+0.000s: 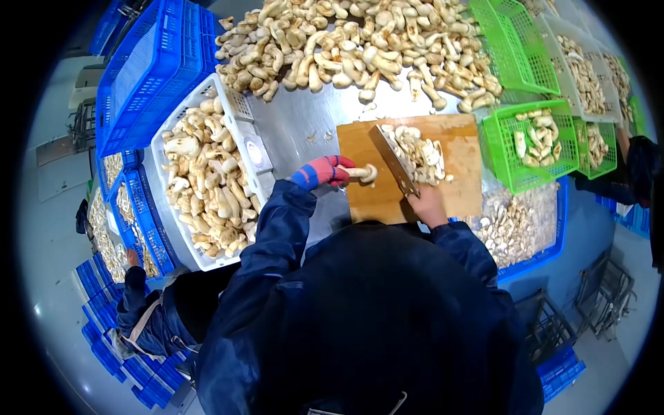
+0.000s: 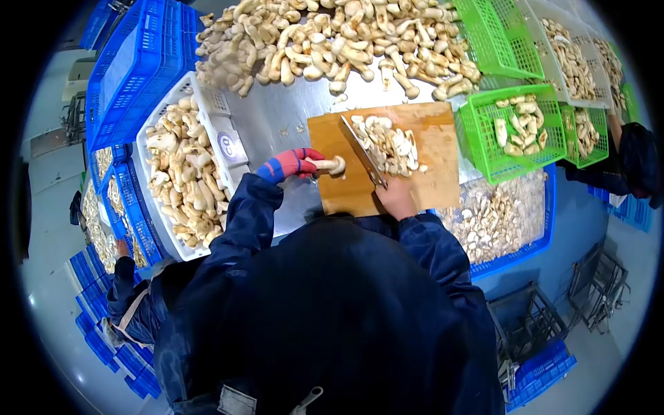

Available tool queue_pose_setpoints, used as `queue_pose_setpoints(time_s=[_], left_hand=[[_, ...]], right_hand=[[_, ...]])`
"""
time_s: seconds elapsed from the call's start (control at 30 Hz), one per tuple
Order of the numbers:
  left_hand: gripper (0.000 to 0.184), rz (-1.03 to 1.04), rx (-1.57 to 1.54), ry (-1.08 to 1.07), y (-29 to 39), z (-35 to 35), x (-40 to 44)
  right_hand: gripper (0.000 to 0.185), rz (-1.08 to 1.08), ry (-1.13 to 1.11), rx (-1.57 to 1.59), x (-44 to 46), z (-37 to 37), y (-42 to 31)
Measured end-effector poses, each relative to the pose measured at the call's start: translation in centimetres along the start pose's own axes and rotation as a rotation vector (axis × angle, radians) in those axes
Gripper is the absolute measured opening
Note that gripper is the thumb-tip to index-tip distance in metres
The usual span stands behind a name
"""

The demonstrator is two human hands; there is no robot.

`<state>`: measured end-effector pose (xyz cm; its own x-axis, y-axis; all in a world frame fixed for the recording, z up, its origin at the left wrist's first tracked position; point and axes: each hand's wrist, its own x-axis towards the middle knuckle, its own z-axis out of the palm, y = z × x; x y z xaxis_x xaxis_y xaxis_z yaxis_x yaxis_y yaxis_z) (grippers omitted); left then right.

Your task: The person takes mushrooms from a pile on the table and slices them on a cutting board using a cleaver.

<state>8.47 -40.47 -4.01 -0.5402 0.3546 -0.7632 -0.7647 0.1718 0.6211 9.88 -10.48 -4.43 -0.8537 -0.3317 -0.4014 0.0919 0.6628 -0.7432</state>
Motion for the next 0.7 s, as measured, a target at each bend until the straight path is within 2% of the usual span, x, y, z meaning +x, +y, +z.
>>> queue_pose_setpoints(time_s=[0.1, 0.2, 0.33, 0.43, 0.57, 0.7], left_hand=[[0.036, -0.068, 0.096, 0.034, -2.7, 0.8, 4.3], [0.034, -0.050, -0.261, 0.329, -3.8, 2.9, 6.2], [0.035, 0.032, -0.328, 0.661, -4.4, 6.9, 5.4], [0.037, 0.074, -0.281, 0.613, -6.1, 8.1, 5.3], [0.035, -0.016, -0.275, 0.735, -6.1, 8.9, 6.1], [0.030, -0.034, -0.185, 0.727, -5.5, 9.2, 6.6]], right_hand=[[0.024, 0.002, -0.084, -0.062, -0.4, 0.1, 0.6], [0.024, -0.007, -0.069, -0.081, -1.2, 0.3, -0.1], [0.025, 0.010, -0.034, -0.083, -1.6, 0.5, -1.4], [0.025, -0.002, -0.082, -0.103, -1.5, 0.5, -1.5], [0.024, 0.016, -0.049, -0.081, -1.7, 1.0, -1.5], [0.023, 0.012, -0.050, -0.073, -3.2, -0.1, -2.5]])
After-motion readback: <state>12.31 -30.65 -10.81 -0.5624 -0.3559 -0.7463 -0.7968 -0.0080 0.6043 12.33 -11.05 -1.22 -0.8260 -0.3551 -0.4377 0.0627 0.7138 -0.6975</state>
